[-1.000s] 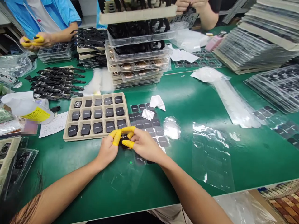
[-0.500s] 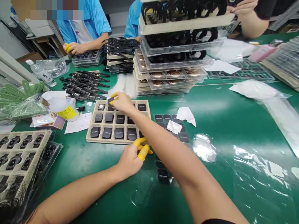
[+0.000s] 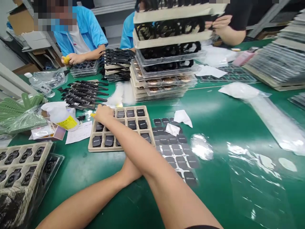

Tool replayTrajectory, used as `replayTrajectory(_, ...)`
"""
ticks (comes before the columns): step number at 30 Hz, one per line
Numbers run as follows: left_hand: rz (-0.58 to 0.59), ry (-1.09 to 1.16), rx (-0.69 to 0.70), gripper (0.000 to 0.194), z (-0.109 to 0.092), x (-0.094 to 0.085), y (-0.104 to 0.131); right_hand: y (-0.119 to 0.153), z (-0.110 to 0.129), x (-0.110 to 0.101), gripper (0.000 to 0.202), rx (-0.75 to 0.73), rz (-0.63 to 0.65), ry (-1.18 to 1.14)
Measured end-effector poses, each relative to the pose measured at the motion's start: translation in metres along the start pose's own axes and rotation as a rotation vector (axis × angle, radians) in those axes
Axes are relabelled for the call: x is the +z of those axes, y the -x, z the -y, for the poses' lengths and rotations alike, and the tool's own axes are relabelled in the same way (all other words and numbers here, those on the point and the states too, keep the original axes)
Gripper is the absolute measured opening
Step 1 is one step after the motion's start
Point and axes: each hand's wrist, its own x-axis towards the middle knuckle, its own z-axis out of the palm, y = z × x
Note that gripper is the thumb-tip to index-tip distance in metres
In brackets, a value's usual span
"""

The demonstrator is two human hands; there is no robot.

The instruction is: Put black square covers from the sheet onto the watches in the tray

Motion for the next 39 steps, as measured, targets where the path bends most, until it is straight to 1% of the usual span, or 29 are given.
replayTrajectory(1, -0.037, 0.011, -0.010, 0.012, -0.001, 0.001, 0.000, 0.000, 0.001, -0.001, 0.053, 0.013, -0.009, -0.016)
replayTrajectory(3, -0.089, -0.004, -0.034, 0.007, 0.000, 0.002, 0.001, 0.002, -0.001, -0.007, 0.048, 0.023, -0.026, -0.050)
replayTrajectory(5, -0.079, -0.029, -0.032, 0.009, 0.003, 0.004, 0.001, 0.010, -0.008, -0.014, 0.040, 0.013, -0.042, -0.077)
replayTrajectory(7, -0.060, -0.059, -0.020, 0.010, 0.008, 0.005, -0.001, 0.030, -0.024, -0.023, 0.033, -0.015, -0.056, -0.158)
replayTrajectory(9, -0.063, -0.091, -0.030, 0.009, 0.012, 0.006, -0.003, 0.065, -0.051, -0.031, 0.028, -0.056, -0.076, -0.381)
replayTrajectory(10, -0.070, -0.093, -0.032, 0.010, 0.014, 0.007, -0.004, 0.088, -0.068, -0.034, 0.025, -0.078, -0.105, -0.559)
replayTrajectory(12, -0.093, -0.052, -0.032, 0.023, 0.016, 0.008, -0.006, 0.138, -0.105, -0.038, 0.019, -0.078, -0.150, -0.878)
replayTrajectory(13, -0.101, -0.014, -0.029, 0.032, 0.016, 0.009, -0.006, 0.163, -0.124, -0.039, 0.019, -0.034, -0.166, -0.994)
replayTrajectory(15, -0.114, 0.051, -0.027, 0.053, 0.015, 0.010, -0.005, 0.205, -0.156, -0.039, 0.022, 0.066, -0.092, -1.064)
replayTrajectory(16, -0.112, 0.059, -0.030, 0.063, 0.014, 0.011, -0.004, 0.220, -0.168, -0.038, 0.023, 0.083, -0.017, -1.067)
replayTrajectory(18, -0.100, 0.024, -0.039, 0.079, 0.015, 0.011, -0.003, 0.241, -0.183, -0.037, 0.019, 0.097, 0.102, -1.055)
replayTrajectory(19, -0.096, 0.000, -0.042, 0.083, 0.015, 0.011, -0.002, 0.247, -0.186, -0.036, 0.015, 0.088, 0.126, -1.023)
replayTrajectory(20, -0.094, -0.013, -0.042, 0.082, 0.017, 0.011, -0.002, 0.250, -0.188, -0.036, 0.011, 0.075, 0.114, -0.966)
replayTrajectory(23, -0.102, 0.014, -0.041, 0.069, 0.021, 0.012, -0.003, 0.252, -0.189, -0.038, 0.001, 0.027, 0.006, -0.712)
replayTrajectory(25, -0.103, 0.025, -0.055, 0.064, 0.024, 0.012, -0.004, 0.252, -0.190, -0.040, 0.005, 0.000, -0.032, -0.604)
replayTrajectory(28, -0.093, 0.008, -0.051, 0.061, 0.024, 0.013, -0.005, 0.255, -0.191, -0.041, 0.009, -0.032, -0.055, -0.500)
replayTrajectory(30, -0.088, 0.015, -0.039, 0.054, 0.022, 0.013, -0.005, 0.258, -0.190, -0.041, 0.013, -0.038, -0.094, -0.417)
replayTrajectory(32, -0.095, 0.038, -0.034, 0.046, 0.019, 0.014, -0.005, 0.260, -0.190, -0.041, 0.017, -0.044, -0.127, -0.364)
replayTrajectory(34, -0.113, 0.056, -0.026, 0.042, 0.017, 0.015, -0.005, 0.261, -0.189, -0.042, 0.021, -0.066, -0.130, -0.346)
replayTrajectory(36, -0.132, 0.071, -0.019, 0.042, 0.015, 0.015, -0.006, 0.261, -0.189, -0.041, 0.024, -0.083, -0.123, -0.343)
replayTrajectory(39, -0.152, 0.109, -0.040, 0.049, 0.013, 0.016, -0.006, 0.261, -0.188, -0.037, 0.028, -0.096, -0.112, -0.302)
